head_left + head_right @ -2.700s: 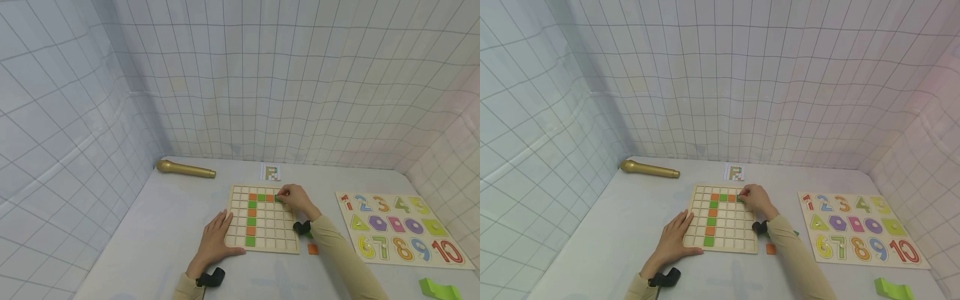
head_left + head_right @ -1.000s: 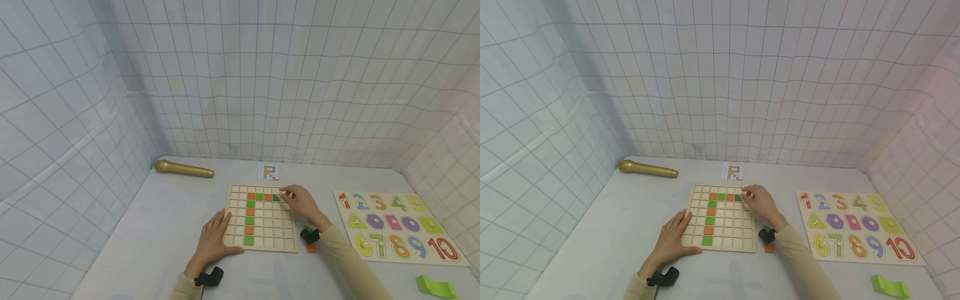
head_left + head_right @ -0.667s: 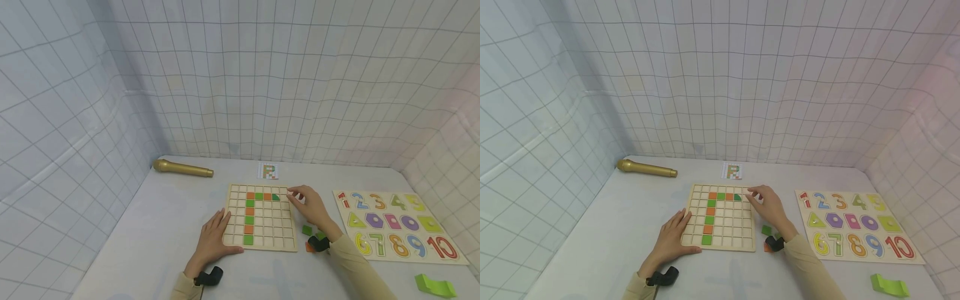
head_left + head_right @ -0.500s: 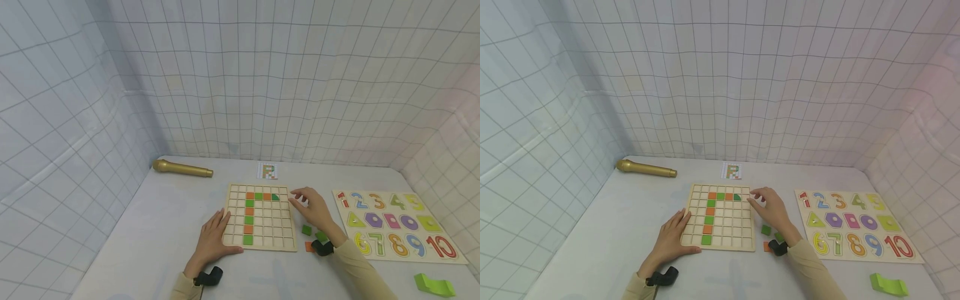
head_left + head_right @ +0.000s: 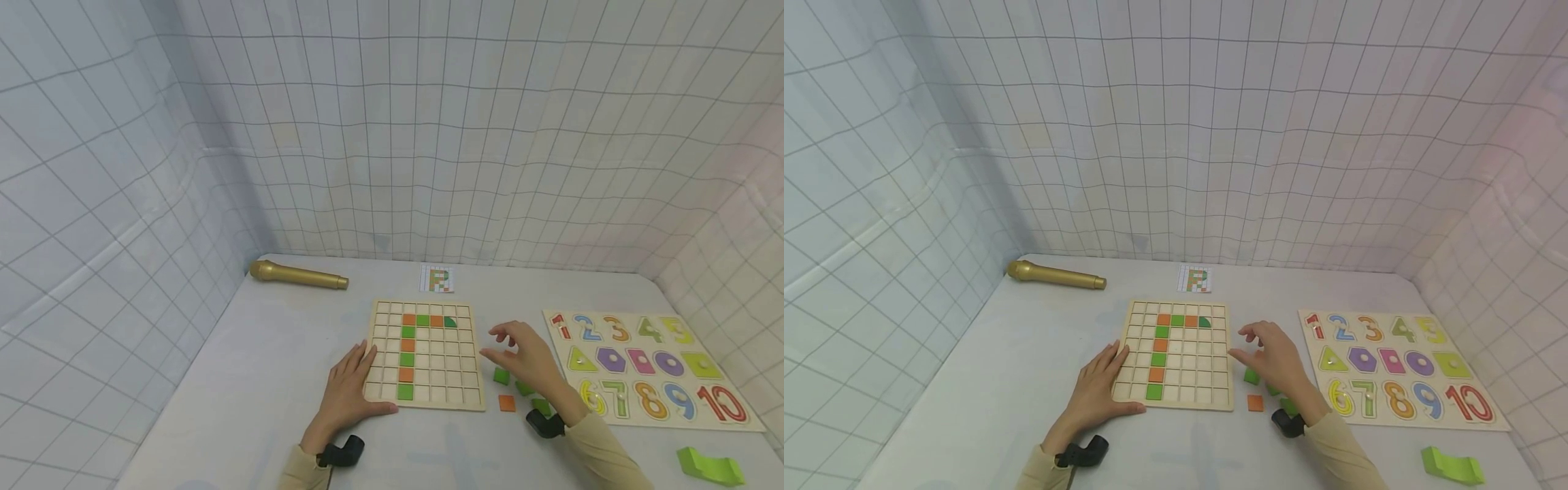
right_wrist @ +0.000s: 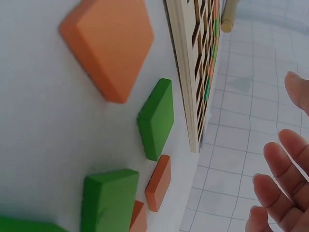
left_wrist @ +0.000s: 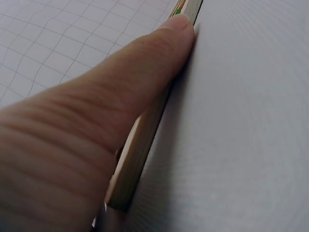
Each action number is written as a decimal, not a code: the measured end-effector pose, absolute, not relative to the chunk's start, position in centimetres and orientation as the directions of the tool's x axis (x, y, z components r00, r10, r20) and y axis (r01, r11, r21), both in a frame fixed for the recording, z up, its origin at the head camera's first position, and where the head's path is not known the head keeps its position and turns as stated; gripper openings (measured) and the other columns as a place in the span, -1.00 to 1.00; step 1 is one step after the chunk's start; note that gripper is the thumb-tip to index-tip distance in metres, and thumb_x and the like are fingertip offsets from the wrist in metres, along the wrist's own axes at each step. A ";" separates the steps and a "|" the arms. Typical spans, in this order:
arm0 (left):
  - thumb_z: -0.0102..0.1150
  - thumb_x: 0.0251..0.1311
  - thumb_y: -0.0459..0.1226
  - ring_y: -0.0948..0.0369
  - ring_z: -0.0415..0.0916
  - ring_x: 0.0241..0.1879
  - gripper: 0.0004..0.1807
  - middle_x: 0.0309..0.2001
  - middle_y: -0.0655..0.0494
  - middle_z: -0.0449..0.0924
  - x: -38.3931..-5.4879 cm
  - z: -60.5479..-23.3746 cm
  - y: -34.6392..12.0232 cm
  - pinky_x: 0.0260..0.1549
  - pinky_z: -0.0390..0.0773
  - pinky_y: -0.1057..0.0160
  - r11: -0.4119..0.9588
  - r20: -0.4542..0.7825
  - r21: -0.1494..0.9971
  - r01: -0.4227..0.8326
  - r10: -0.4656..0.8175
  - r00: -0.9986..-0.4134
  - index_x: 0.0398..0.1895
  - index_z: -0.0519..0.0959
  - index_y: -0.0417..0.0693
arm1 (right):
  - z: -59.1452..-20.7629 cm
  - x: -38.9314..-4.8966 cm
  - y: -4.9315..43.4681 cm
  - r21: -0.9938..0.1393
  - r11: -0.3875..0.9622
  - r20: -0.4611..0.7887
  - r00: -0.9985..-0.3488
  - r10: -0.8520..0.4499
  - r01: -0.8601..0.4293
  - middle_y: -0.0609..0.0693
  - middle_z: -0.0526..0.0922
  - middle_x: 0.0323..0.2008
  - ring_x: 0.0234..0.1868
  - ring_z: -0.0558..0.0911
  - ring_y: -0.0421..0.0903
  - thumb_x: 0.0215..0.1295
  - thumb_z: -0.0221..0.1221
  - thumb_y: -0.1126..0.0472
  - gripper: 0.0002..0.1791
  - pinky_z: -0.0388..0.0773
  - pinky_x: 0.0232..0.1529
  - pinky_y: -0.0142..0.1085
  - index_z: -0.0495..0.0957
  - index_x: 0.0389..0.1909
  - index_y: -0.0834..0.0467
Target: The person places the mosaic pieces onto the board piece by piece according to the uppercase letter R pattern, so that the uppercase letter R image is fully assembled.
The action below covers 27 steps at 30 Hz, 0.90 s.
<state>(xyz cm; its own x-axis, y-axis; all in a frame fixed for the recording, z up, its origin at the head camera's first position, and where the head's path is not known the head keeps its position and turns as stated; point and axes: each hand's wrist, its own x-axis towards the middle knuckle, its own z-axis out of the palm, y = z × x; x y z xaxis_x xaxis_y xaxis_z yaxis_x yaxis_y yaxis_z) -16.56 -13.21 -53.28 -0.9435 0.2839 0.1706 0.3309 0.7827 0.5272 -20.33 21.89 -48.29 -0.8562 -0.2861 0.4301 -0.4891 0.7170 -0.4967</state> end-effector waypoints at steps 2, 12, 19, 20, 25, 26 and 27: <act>0.38 -0.32 0.33 -0.05 -0.10 0.41 0.25 0.44 -0.12 0.02 -16.6 -53.3 -13.2 0.21 0.03 -0.17 0.782 0.172 0.527 0.332 0.285 -0.943 0.44 0.16 -0.14 | -48.4 -20.1 22.1 -0.510 0.730 0.380 -0.880 -0.284 -0.455 0.00 0.56 -0.31 -0.33 0.47 -0.06 0.04 0.41 0.02 -0.55 0.44 -0.39 -0.28 0.58 -0.14 0.20; 0.37 -0.34 0.34 -0.01 -0.12 0.42 0.26 0.46 -0.07 -0.01 -16.7 -53.5 -13.3 0.23 0.00 -0.16 0.788 0.168 0.523 0.326 0.280 -0.945 0.45 0.14 -0.10 | -48.9 -19.7 23.0 -0.453 0.791 0.269 -0.909 -0.319 -0.411 -0.15 0.50 -0.42 -0.44 0.39 -0.20 -0.07 0.46 -0.01 -0.56 0.38 -0.45 -0.33 0.59 -0.22 0.14; 0.38 -0.34 0.34 -0.02 -0.11 0.41 0.27 0.45 -0.08 0.00 -16.7 -53.5 -13.3 0.23 0.01 -0.16 0.788 0.169 0.523 0.325 0.277 -0.946 0.45 0.15 -0.11 | -48.9 -19.5 23.3 -0.473 0.815 0.148 -0.942 -0.302 -0.336 -0.17 0.49 -0.43 -0.43 0.40 -0.21 -0.08 0.46 -0.04 -0.60 0.40 -0.40 -0.28 0.61 -0.28 0.10; 0.38 -0.34 0.34 -0.02 -0.11 0.41 0.27 0.45 -0.09 0.00 -16.7 -53.5 -13.3 0.23 0.01 -0.16 0.788 0.169 0.522 0.325 0.277 -0.946 0.45 0.15 -0.11 | -48.9 -19.5 23.3 -0.471 0.819 0.134 -0.944 -0.302 -0.328 -0.17 0.48 -0.43 -0.42 0.40 -0.21 -0.08 0.46 -0.04 -0.60 0.40 -0.39 -0.27 0.61 -0.29 0.09; 0.37 -0.34 0.34 -0.04 -0.10 0.41 0.26 0.45 -0.10 0.01 -16.6 -53.5 -13.3 0.21 0.04 -0.17 0.791 0.175 0.516 0.328 0.278 -0.945 0.44 0.16 -0.12 | -49.0 -19.4 23.4 -0.445 0.831 0.116 -0.941 -0.317 -0.334 -0.19 0.48 -0.43 -0.40 0.40 -0.22 -0.09 0.46 -0.06 -0.62 0.42 -0.36 -0.26 0.61 -0.32 0.07; 0.37 -0.34 0.34 -0.05 -0.09 0.40 0.26 0.44 -0.11 0.02 -16.6 -53.4 -13.2 0.21 0.04 -0.17 0.791 0.176 0.516 0.330 0.279 -0.944 0.44 0.17 -0.13 | -49.0 -19.4 23.4 -0.440 0.832 0.116 -0.940 -0.322 -0.339 -0.19 0.48 -0.42 -0.40 0.40 -0.23 -0.09 0.46 -0.06 -0.62 0.42 -0.36 -0.26 0.61 -0.32 0.07; 0.37 -0.34 0.34 -0.05 -0.09 0.40 0.26 0.44 -0.11 0.02 -16.6 -53.4 -13.2 0.20 0.05 -0.18 0.790 0.177 0.517 0.330 0.279 -0.944 0.44 0.17 -0.13 | -49.0 -19.3 23.4 -0.435 0.832 0.116 -0.938 -0.326 -0.343 -0.19 0.48 -0.42 -0.39 0.41 -0.24 -0.10 0.46 -0.06 -0.62 0.43 -0.36 -0.27 0.61 -0.33 0.07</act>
